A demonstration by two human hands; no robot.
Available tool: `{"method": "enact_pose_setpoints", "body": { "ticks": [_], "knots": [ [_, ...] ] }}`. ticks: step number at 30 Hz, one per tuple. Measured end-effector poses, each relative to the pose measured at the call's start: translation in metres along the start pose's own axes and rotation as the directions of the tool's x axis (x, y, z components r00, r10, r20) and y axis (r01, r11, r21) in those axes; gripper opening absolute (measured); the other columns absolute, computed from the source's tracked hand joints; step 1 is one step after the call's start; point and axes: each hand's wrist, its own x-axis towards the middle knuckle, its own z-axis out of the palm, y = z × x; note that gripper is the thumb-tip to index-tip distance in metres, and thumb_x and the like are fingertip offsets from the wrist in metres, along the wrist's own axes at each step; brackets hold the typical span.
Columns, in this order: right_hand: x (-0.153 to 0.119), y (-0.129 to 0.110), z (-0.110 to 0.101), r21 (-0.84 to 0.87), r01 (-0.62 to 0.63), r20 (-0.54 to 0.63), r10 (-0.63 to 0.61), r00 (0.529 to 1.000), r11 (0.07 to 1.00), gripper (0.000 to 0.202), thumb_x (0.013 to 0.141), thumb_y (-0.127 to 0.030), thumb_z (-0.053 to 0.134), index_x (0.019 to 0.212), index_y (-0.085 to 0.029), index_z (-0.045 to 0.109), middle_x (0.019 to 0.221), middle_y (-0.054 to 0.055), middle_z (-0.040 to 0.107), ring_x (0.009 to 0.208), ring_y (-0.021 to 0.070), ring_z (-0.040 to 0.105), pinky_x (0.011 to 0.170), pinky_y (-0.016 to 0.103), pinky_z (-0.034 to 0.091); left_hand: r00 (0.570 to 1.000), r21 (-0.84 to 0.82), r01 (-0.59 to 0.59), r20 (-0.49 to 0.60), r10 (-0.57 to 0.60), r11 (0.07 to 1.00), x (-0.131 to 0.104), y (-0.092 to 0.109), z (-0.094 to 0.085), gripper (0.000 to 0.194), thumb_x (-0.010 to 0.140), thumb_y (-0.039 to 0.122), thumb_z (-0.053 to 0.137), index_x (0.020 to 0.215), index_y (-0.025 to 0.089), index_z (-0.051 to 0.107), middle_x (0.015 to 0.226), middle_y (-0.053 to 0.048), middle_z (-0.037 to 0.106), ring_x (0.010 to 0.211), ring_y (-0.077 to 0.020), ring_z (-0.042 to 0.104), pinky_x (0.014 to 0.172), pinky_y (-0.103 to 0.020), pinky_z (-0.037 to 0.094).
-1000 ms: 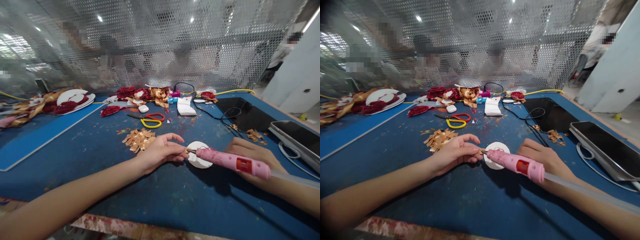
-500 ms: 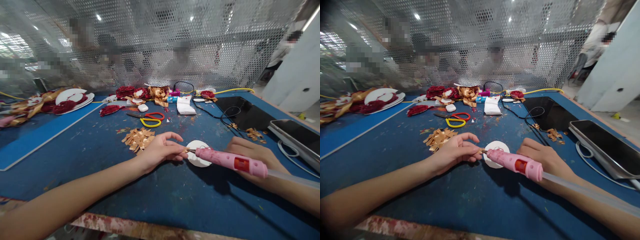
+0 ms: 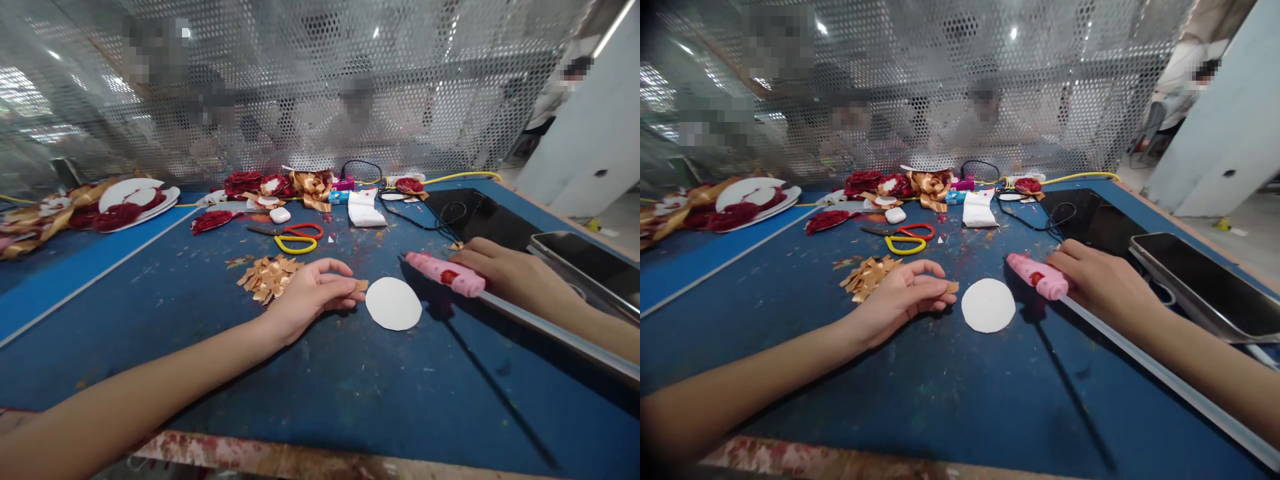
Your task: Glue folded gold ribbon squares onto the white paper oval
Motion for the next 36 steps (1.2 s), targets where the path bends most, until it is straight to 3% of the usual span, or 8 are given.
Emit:
{"method": "enact_pose_setpoints", "body": {
  "ticks": [4, 8, 11, 14, 19, 28, 36],
  "knots": [
    [0.010, 0.016, -0.025, -0.083, 0.063, 0.211, -0.044, 0.976, 0.995, 0.036, 0.076, -0.029, 0.059, 0.111, -0.025, 0.058, 0.114, 0.011, 0.056, 0.104, 0.0296, 0.054, 0.086, 0.043, 0.045, 0.999, 0.043, -0.035, 0.022, 0.034, 0.998, 0.002, 0.002, 0.001, 0.024, 0.072, 0.021, 0.072, 0.086, 0.015, 0.052, 0.075, -0.006, 0.072, 0.066, -0.0115, 0.066, 0.062, -0.020, 0.051],
    [0.027, -0.001, -0.043, 0.047, 0.057, 0.226, -0.066, 0.972, 0.997, 0.036, 0.077, -0.035, 0.060, 0.113, -0.027, 0.057, 0.122, 0.007, 0.054, 0.112, 0.0250, 0.051, 0.090, 0.039, 0.046, 0.994, 0.064, -0.073, 0.088, 0.067, 0.995, 0.009, 0.002, 0.007, 0.025, 0.073, 0.021, 0.071, 0.087, 0.015, 0.052, 0.074, -0.005, 0.072, 0.069, -0.0124, 0.066, 0.066, -0.023, 0.050],
    [0.044, -0.028, -0.035, 0.162, 0.021, 0.132, -0.043, 0.990, 0.987, 0.026, 0.083, -0.036, 0.054, 0.105, -0.021, 0.058, 0.105, 0.007, 0.061, 0.094, 0.0178, 0.058, 0.079, 0.031, 0.049, 0.982, 0.071, -0.098, 0.171, 0.085, 0.993, 0.014, 0.000, 0.013, 0.022, 0.074, 0.021, 0.070, 0.085, 0.015, 0.052, 0.075, -0.005, 0.071, 0.070, -0.0142, 0.067, 0.069, -0.027, 0.051],
    [0.057, -0.047, -0.013, 0.272, 0.062, 0.090, -0.090, 0.992, 0.960, 0.019, 0.086, -0.033, 0.052, 0.097, -0.019, 0.059, 0.092, 0.005, 0.064, 0.079, 0.0133, 0.059, 0.071, 0.027, 0.049, 0.966, 0.088, -0.130, 0.238, 0.105, 0.988, 0.015, -0.003, 0.017, 0.021, 0.075, 0.022, 0.069, 0.085, 0.016, 0.052, 0.074, -0.004, 0.071, 0.071, -0.0148, 0.067, 0.070, -0.027, 0.050],
    [0.056, -0.053, 0.014, 0.425, 0.206, 0.177, -0.304, 0.936, 0.881, 0.013, 0.086, -0.021, 0.052, 0.097, -0.017, 0.058, 0.091, 0.005, 0.064, 0.082, 0.0115, 0.058, 0.075, 0.026, 0.047, 0.948, 0.072, -0.147, 0.295, 0.120, 0.986, 0.008, -0.006, 0.018, 0.020, 0.080, 0.021, 0.063, 0.092, 0.017, 0.049, 0.071, -0.003, 0.070, 0.065, -0.0129, 0.065, 0.063, -0.024, 0.049],
    [0.047, -0.055, 0.014, 0.512, 0.281, 0.134, -0.399, 0.907, 0.811, 0.009, 0.087, -0.013, 0.052, 0.090, -0.017, 0.059, 0.088, 0.004, 0.065, 0.085, 0.0102, 0.059, 0.076, 0.025, 0.047, 0.936, 0.126, -0.158, 0.335, 0.108, 0.979, 0.005, -0.004, 0.024, 0.017, 0.081, 0.018, 0.060, 0.093, 0.017, 0.048, 0.070, -0.002, 0.069, 0.064, -0.0123, 0.064, 0.059, -0.022, 0.048],
    [0.046, -0.059, 0.015, 0.497, 0.272, 0.140, -0.386, 0.912, 0.824, 0.005, 0.085, -0.015, 0.055, 0.086, -0.017, 0.060, 0.085, 0.003, 0.064, 0.081, 0.0085, 0.059, 0.073, 0.021, 0.046, 0.938, 0.139, -0.147, 0.334, 0.094, 0.979, 0.003, -0.005, 0.026, 0.021, 0.079, 0.019, 0.063, 0.094, 0.016, 0.049, 0.070, -0.001, 0.068, 0.064, -0.0130, 0.064, 0.060, -0.024, 0.050]
  ]
}}
